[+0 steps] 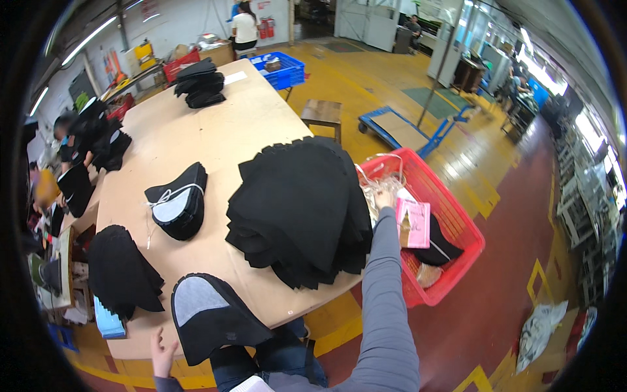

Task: The person removes a hairnet, then repeatedly picks up stacks of black fabric pieces, aligns them, and ties them with white elastic bands. The person places the finished bundles on the table and continues with additional stacks.

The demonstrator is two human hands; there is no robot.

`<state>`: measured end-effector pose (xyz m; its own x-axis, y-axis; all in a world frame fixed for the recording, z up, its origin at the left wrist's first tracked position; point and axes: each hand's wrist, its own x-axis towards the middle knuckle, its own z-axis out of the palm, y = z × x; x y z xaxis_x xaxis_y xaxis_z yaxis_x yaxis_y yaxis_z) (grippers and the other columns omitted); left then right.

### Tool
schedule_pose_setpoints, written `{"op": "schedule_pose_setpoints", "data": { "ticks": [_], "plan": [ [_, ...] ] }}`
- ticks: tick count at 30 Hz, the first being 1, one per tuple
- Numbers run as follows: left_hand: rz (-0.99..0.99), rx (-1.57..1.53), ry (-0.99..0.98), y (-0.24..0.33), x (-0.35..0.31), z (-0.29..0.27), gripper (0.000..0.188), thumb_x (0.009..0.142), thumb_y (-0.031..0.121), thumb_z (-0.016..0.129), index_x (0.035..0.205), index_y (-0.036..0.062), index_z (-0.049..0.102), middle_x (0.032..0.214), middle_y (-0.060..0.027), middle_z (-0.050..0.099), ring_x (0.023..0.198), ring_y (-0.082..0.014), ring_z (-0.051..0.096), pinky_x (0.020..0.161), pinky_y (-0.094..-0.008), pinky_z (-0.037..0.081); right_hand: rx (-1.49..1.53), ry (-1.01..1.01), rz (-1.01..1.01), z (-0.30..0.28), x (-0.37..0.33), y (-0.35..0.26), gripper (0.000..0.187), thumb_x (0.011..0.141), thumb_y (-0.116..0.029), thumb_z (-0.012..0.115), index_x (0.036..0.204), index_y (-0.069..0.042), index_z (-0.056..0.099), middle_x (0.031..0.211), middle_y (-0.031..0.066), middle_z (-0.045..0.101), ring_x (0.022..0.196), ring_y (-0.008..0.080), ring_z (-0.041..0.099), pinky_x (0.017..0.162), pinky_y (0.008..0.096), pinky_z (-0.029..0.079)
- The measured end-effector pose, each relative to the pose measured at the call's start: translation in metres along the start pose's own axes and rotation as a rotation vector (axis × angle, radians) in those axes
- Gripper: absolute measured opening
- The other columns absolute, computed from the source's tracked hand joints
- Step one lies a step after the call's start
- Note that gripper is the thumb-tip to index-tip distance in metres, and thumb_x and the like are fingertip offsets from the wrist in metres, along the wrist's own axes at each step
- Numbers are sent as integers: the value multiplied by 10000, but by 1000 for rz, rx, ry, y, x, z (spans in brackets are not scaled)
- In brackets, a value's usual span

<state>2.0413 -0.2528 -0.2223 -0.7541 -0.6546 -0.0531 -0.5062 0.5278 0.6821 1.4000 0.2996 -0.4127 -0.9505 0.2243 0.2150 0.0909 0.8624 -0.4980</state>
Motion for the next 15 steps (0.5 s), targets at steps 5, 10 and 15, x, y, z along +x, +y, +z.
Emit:
{"op": "schedule_pose_setpoints", "data": {
  "ticks": [5, 10, 15],
  "plan": [
    [154, -327, 106, 12, 1, -51, 383, 973, 175, 600, 1307, -5, 544, 1013, -89, 666, 927, -163, 618, 895, -290, 471, 108, 53, 127, -13, 18, 26, 355, 847, -349, 629, 1015, -56, 737, 1024, 196, 705, 1035, 340, 661, 989, 444, 448],
    [88, -325, 175, -16, 7, -117, 336, 988, 128, 555, 1294, -10, 553, 1020, -84, 656, 948, -147, 608, 901, -272, 457, -144, 783, -94, -68, -24, -36, 259, 943, -216, 549, 1026, -63, 741, 967, 194, 705, 931, 374, 662, 1049, 454, 415],
    [190, -242, 143, 54, 17, -126, 317, 970, 98, 547, 1268, -10, 570, 1026, -87, 645, 963, -153, 600, 922, -282, 436, 464, 596, 75, -191, -56, -51, 245, 970, -122, 526, 1102, -16, 703, 992, 152, 712, 944, 241, 675, 862, 385, 497]
  ]
}}
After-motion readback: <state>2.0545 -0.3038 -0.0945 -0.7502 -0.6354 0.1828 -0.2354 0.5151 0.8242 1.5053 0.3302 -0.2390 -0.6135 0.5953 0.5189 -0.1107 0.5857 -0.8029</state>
